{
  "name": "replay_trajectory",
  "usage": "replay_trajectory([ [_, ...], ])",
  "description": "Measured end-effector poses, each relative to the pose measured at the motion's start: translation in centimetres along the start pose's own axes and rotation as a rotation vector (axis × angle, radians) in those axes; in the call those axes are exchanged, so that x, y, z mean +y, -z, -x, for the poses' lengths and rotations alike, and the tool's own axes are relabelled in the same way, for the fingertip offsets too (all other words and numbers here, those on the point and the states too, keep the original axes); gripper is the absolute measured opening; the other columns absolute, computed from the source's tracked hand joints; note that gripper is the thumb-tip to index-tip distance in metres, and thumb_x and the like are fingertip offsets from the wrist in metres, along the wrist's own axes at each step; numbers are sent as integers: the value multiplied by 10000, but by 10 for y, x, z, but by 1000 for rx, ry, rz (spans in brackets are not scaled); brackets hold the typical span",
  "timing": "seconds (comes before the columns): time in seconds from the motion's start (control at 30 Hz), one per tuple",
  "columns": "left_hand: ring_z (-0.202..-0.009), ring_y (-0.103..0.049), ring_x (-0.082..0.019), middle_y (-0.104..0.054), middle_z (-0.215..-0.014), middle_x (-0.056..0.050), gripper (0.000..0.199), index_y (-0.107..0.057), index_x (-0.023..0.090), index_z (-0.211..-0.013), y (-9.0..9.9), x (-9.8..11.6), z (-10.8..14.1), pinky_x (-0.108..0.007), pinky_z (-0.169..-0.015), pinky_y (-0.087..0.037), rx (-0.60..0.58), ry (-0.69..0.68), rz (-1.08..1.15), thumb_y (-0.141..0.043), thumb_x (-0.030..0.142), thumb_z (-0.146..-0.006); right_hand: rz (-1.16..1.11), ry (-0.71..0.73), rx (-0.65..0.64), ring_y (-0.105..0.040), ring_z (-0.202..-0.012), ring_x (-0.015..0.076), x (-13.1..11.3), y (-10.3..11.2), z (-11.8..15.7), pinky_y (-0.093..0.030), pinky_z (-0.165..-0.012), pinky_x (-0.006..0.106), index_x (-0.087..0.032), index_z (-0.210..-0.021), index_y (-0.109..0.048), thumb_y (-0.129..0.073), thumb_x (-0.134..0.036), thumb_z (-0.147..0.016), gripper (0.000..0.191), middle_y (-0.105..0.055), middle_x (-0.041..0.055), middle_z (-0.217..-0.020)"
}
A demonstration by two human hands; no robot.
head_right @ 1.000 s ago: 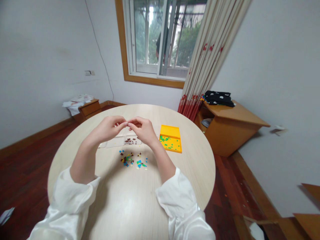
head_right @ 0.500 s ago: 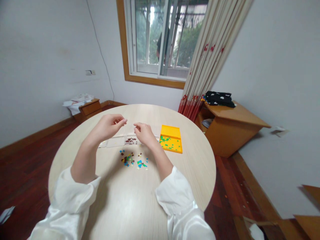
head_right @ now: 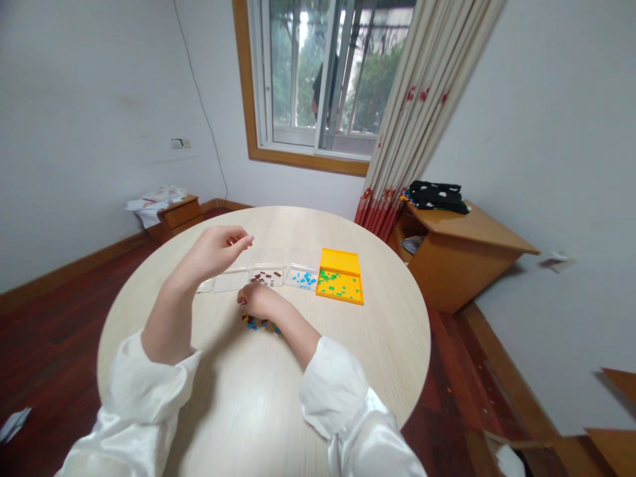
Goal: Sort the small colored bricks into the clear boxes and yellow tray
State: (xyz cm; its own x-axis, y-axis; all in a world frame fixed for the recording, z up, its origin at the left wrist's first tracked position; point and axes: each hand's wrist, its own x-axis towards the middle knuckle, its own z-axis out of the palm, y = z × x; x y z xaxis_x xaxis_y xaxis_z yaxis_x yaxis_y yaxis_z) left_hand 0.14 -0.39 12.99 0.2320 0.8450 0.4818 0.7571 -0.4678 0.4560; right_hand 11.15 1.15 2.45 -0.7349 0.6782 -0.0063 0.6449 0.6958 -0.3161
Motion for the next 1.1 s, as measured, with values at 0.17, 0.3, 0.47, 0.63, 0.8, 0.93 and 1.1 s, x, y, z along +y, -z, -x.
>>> replay_trajectory([
  [0.17, -567, -506, -147, -604, -576, -27, 306, -616, 148, -643, 1, 2, 1, -256, -541, -334, -1, 12, 5, -438, 336, -806, 37, -5, -12, -609, -770, 153, -1, -13, -4, -411, -669, 218, -83, -815, -706, -533, -59, -759, 184, -710, 131, -856],
  [0.3, -575, -512, -150, -619, -600, -37, 315, -625, 142, -658, 0, 1, 0, -258, -551, -339, -7, 12, 15, -432, 338, -811, -43, -16, 39, -612, -766, 150, 9, -12, -6, -421, -672, 217, -82, -802, -698, -521, -30, -747, 193, -708, 119, -838],
  [0.47, -614, -539, -159, -651, -658, -49, 291, -639, 139, -703, 0, -6, 0, -261, -585, -369, 30, 12, 41, -444, 329, -805, -360, -23, 345, -614, -753, 126, 23, 30, 3, -455, -725, 235, -116, -832, -676, -510, -42, -757, 197, -698, 67, -826],
  [0.63, -654, -555, -160, -674, -718, -58, 255, -646, 139, -740, 0, -8, -2, -259, -621, -397, 77, 12, 91, -465, 312, -792, -738, 62, 754, -627, -757, 112, 24, 77, 24, -501, -749, 259, -165, -877, -606, -619, -201, -731, 151, -661, 18, -831],
  [0.8, -560, -503, -141, -598, -581, -34, 375, -591, 141, -620, -3, -4, -3, -249, -549, -359, 6, 9, 128, -410, 401, -821, -789, 116, 809, -633, -725, 112, 11, 87, 35, -530, -731, 267, -167, -783, -578, -662, -275, -703, 159, -643, 2, -767],
  [0.93, -494, -426, -116, -496, -502, -1, 427, -525, 153, -564, -3, 2, -2, -234, -488, -303, -37, -29, 187, -361, 445, -831, -715, 146, 805, -644, -717, 117, 2, 89, 38, -539, -730, 275, -163, -783, -588, -627, -238, -734, 97, -654, 4, -757],
  [1.1, -500, -409, -105, -468, -505, 6, 401, -472, 161, -533, -3, 4, -2, -223, -478, -293, -28, -49, 253, -380, 429, -817, -604, 158, 846, -654, -723, 117, -4, 92, 42, -542, -730, 268, -165, -797, -596, -591, -185, -752, 49, -668, 2, -763],
])
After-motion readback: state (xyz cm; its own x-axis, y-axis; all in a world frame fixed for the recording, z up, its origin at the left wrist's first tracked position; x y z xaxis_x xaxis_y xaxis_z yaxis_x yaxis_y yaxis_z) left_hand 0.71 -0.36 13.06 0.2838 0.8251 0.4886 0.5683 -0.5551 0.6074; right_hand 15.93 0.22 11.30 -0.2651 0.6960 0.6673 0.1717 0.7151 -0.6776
